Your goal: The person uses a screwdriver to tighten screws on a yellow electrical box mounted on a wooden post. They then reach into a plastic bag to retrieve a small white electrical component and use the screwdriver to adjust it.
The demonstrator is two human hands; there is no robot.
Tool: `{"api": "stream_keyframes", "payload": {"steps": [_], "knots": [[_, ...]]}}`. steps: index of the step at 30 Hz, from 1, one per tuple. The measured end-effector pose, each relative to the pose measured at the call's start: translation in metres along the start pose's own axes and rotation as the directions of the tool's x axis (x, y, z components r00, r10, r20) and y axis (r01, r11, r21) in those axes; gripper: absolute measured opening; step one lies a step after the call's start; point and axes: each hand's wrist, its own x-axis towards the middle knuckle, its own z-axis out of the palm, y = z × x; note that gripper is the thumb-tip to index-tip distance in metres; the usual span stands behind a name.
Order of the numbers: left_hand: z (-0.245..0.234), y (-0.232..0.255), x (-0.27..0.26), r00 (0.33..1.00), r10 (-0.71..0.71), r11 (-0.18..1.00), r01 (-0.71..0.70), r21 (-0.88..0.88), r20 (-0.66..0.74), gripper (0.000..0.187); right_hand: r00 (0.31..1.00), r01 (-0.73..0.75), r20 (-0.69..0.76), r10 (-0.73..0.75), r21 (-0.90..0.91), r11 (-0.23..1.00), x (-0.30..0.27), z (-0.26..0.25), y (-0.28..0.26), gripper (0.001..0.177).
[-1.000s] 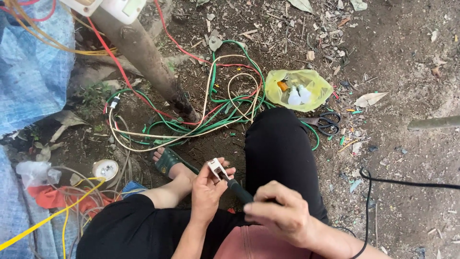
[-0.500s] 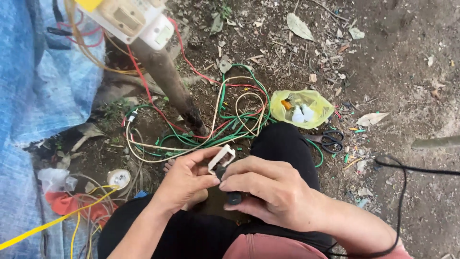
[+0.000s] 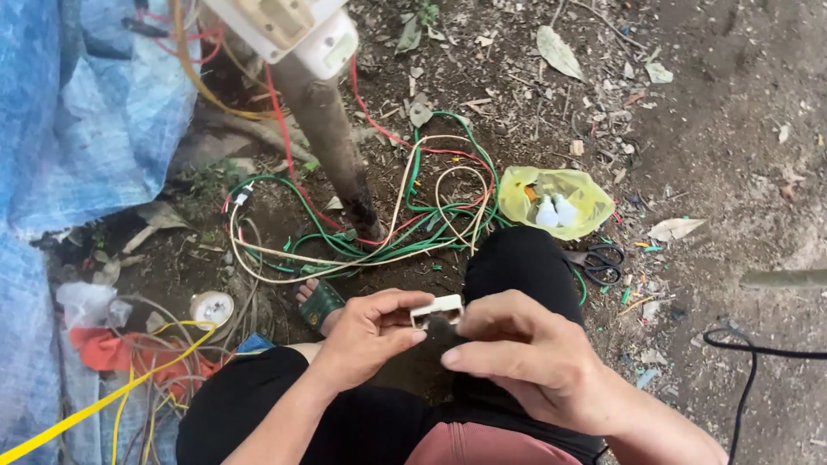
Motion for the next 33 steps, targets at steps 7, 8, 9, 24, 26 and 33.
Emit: {"api": "stream_keyframes", "payload": {"steps": [7,8,9,24,26,33], "knots": [[0.000,-0.003,-0.002,0.999,0.037,0.999,-0.037,0.013,-0.009,0.041,0.996,0.002,-0.093,-0.004,-0.025,1.000,-0.010,0.004,0.012,0.035],[0.000,-0.003,-0.002,0.999,0.035,0.999,-0.035,-0.009,-0.003,0.041,0.990,0.009,-0.137,-0.020,-0.079,0.997,-0.011,0.005,0.012,0.041],[0.002,-0.003,-0.002,0.999,0.035,0.999,-0.035,-0.010,-0.004,0.041,0.991,0.008,-0.135,-0.019,-0.079,0.997,-0.012,0.008,0.015,0.041],[0.009,-0.002,-0.003,0.993,0.114,0.983,-0.108,0.146,-0.035,0.036,0.996,0.029,-0.083,-0.036,-0.075,0.997,-0.019,0.005,0.012,0.035],[0.009,-0.004,-0.003,0.991,0.132,0.988,-0.130,0.087,-0.021,0.037,0.979,0.106,-0.164,-0.121,-0.101,0.989,-0.017,0.009,0.013,0.038],[0.005,-0.009,-0.001,0.996,0.077,0.996,-0.075,0.038,-0.048,0.038,0.995,0.058,-0.080,-0.066,-0.101,0.993,-0.017,0.004,0.006,0.036]]}}
